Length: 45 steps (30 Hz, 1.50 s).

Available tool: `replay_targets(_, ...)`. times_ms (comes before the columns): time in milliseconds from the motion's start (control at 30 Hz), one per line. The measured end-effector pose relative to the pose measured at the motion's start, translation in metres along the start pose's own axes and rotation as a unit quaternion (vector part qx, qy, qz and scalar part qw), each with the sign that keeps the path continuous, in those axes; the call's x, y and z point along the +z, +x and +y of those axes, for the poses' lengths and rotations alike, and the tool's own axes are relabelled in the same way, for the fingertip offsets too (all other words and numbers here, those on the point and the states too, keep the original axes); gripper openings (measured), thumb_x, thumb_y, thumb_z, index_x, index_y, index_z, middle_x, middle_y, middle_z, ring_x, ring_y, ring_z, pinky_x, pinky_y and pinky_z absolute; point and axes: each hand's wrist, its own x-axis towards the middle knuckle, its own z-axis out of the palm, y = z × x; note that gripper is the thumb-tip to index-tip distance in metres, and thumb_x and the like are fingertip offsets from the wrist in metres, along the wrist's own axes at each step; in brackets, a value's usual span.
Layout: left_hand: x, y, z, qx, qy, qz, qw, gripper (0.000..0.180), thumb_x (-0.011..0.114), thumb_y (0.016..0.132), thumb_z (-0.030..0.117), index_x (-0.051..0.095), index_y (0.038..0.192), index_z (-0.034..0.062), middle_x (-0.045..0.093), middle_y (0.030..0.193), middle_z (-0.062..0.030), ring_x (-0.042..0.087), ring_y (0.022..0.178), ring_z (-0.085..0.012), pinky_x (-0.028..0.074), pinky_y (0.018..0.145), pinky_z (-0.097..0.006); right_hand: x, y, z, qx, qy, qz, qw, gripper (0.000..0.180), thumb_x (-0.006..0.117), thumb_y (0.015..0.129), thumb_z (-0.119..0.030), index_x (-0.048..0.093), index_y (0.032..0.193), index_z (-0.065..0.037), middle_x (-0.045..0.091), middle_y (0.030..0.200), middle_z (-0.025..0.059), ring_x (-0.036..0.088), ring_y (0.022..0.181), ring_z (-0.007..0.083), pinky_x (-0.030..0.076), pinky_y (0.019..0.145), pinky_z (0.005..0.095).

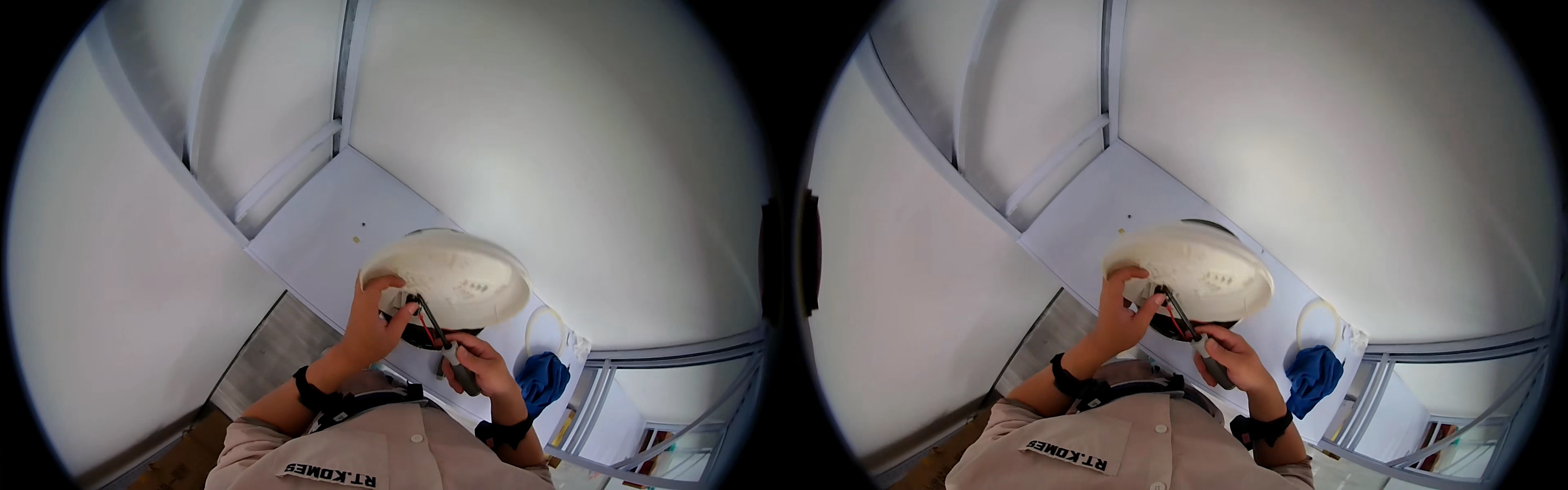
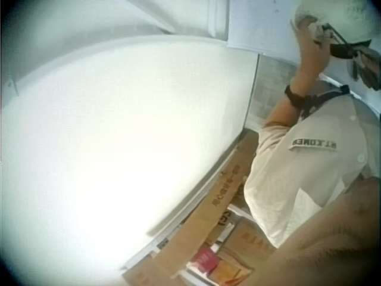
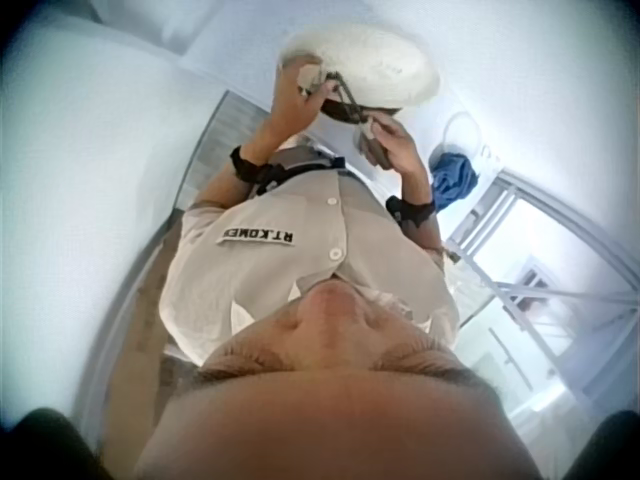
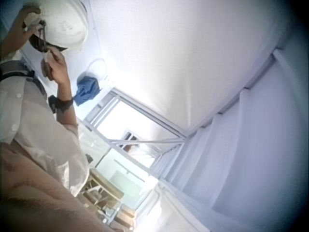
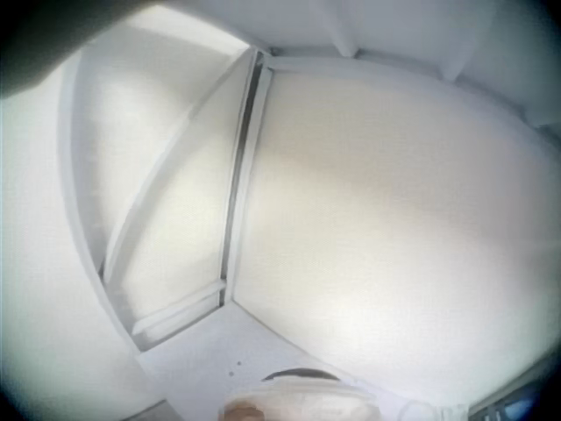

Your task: The person uses a screwdriver to remove screws from a white plastic cover of a ceiling light fixture, then manipulates the internal wiring and components. They repeatedly attach and detach the cover while adjusting wires and screws.

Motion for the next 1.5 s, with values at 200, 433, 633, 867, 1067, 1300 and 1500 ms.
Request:
replay_targets(200, 0.002, 0.006, -0.004, -0.056, -0.023, 0.032, 0.998, 0.05, 0.075, 0.092, 0.003, 0.049, 0.135, 0.0037, 0.052, 0.131, -0.0119, 0.055, 0.119, -0.0201, 0.047, 0.102, -0.035, 0.013, 0.0, -0.022, 0.03, -0.034, 0.024, 0.999, 0.04, 0.051, 0.113, -0.03, 0.052, 0.147, -0.009, 0.066, 0.081, 0.0106, 0.06, 0.059, 0.0169, 0.045, 0.053, 0.029)
replay_targets(433, 0.006, 0.006, -0.005, -0.095, -0.053, 0.032, 0.994, 0.05, 0.074, 0.092, 0.001, 0.049, 0.135, 0.0046, 0.052, 0.132, -0.0107, 0.054, 0.121, -0.0193, 0.047, 0.103, -0.034, 0.021, -0.006, -0.037, -0.015, -0.098, 0.037, 0.994, 0.04, 0.055, 0.112, -0.033, 0.056, 0.141, -0.005, 0.064, 0.079, 0.0092, 0.059, 0.058, 0.0166, 0.045, 0.053, 0.0291)
replay_targets(633, 0.003, 0.014, 0.004, -0.064, -0.039, 0.034, 0.997, 0.033, 0.077, 0.087, 0.003, 0.064, 0.117, 0.0083, 0.051, 0.13, -0.0186, 0.055, 0.122, -0.0369, 0.045, 0.105, -0.042, 0.026, 0.001, -0.043, -0.042, -0.114, 0.058, 0.991, 0.036, 0.057, 0.11, -0.02, 0.054, 0.143, -0.006, 0.061, 0.075, 0.0026, 0.055, 0.058, 0.0101, 0.042, 0.053, 0.0255)
replay_targets(867, 0.005, 0.011, 0.003, -0.076, -0.066, 0.047, 0.994, 0.032, 0.078, 0.087, 0.002, 0.064, 0.115, 0.0092, 0.05, 0.13, -0.0168, 0.055, 0.122, -0.0347, 0.048, 0.101, -0.041, 0.042, 0.008, -0.043, -0.098, -0.155, 0.142, 0.973, 0.041, 0.069, 0.102, -0.008, 0.056, 0.141, -0.005, 0.063, 0.085, -0.0004, 0.054, 0.061, 0.0049, 0.043, 0.055, 0.0226)
replay_targets(1067, 0.004, 0.008, 0.003, -0.085, -0.109, 0.013, 0.99, 0.035, 0.074, 0.093, -0.003, 0.059, 0.123, 0.0076, 0.047, 0.131, -0.0073, 0.056, 0.122, -0.0189, 0.053, 0.094, -0.03, 0.057, 0.014, -0.039, -0.17, -0.202, 0.213, 0.941, 0.04, 0.072, 0.099, -0.006, 0.058, 0.136, -0.003, 0.069, 0.098, 0.0028, 0.062, 0.072, 0.0067, 0.049, 0.062, 0.0226)
replay_targets(1300, 0.003, 0.006, 0.019, -0.116, -0.212, -0.004, 0.97, 0.038, 0.072, 0.093, -0.005, 0.058, 0.126, 0.0069, 0.048, 0.13, -0.0055, 0.061, 0.113, -0.0145, 0.056, 0.086, -0.028, 0.068, 0.027, -0.032, -0.234, -0.291, 0.269, 0.888, 0.036, 0.075, 0.097, -0.008, 0.061, 0.129, -0.001, 0.075, 0.098, 0.0126, 0.071, 0.085, 0.0145, 0.055, 0.074, 0.0294)
replay_targets(1500, 0.0, -0.003, 0.009, -0.16, -0.17, -0.017, 0.972, 0.035, 0.068, 0.096, -0.005, 0.06, 0.127, 0.0094, 0.043, 0.136, -0.0088, 0.059, 0.116, -0.0183, 0.057, 0.085, -0.026, 0.07, 0.03, -0.02, -0.299, -0.319, 0.29, 0.851, 0.036, 0.076, 0.095, -0.006, 0.062, 0.128, -0.002, 0.075, 0.097, 0.0128, 0.069, 0.082, 0.0154, 0.055, 0.074, 0.0291)
